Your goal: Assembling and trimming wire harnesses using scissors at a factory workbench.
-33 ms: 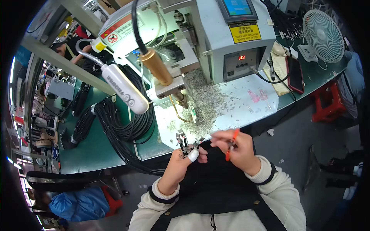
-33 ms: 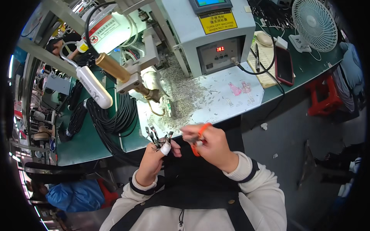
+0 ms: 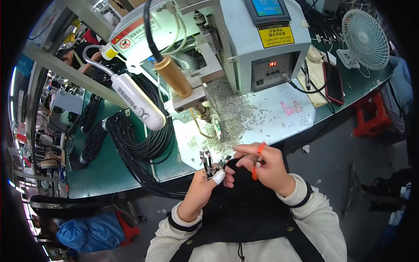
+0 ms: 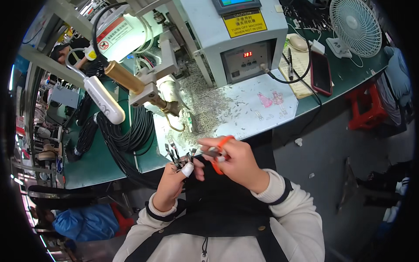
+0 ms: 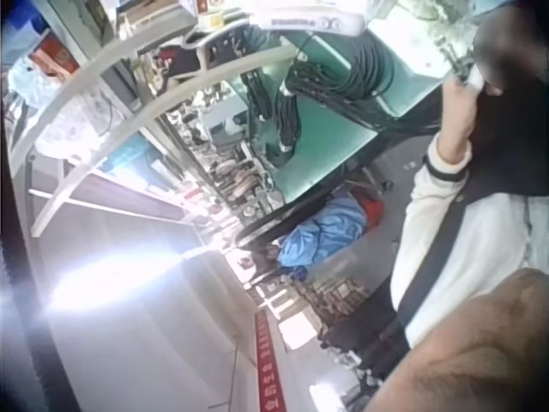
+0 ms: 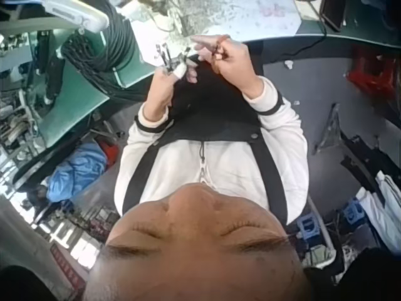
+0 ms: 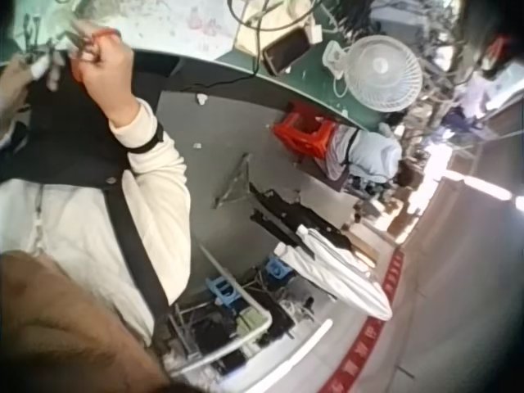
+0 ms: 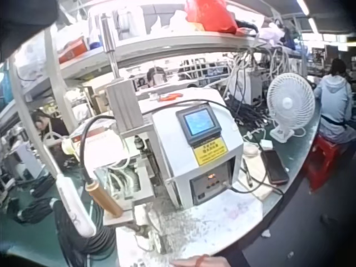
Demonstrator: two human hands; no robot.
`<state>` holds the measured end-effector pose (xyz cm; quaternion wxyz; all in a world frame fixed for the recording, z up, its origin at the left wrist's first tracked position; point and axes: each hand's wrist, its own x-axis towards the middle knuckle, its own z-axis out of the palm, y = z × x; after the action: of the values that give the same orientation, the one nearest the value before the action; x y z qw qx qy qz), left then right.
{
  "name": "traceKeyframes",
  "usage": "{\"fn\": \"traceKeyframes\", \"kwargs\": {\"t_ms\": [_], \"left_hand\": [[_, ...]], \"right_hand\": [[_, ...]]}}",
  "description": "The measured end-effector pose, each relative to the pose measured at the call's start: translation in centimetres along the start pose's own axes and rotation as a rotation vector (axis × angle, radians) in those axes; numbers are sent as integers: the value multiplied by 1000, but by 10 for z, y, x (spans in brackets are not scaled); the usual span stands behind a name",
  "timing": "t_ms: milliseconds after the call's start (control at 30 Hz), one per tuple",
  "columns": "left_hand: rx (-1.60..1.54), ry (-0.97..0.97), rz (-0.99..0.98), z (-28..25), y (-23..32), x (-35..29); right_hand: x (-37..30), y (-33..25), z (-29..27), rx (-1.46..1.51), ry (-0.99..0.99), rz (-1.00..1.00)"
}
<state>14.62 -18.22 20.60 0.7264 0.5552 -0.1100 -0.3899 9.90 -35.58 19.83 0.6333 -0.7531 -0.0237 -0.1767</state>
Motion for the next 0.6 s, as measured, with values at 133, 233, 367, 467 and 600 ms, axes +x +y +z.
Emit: {"fn": "traceKeyframes", "kwargs": {"t_ms": [133, 233, 367, 467, 600], "left_hand": [[109, 5, -155, -1, 10, -4], [136, 21, -160, 1, 11, -4], [288, 134, -8, 9, 9, -3], [494, 247, 55, 10, 7, -4], [-130, 229, -50, 1, 11, -3]], "right_hand": [[17, 7, -1, 189, -96, 23], [20, 15, -2, 278, -219, 75], [19, 10, -4, -117, -251, -29], [16, 9, 6, -127, -177, 48], [23, 13, 3, -449, 2, -632]]}}
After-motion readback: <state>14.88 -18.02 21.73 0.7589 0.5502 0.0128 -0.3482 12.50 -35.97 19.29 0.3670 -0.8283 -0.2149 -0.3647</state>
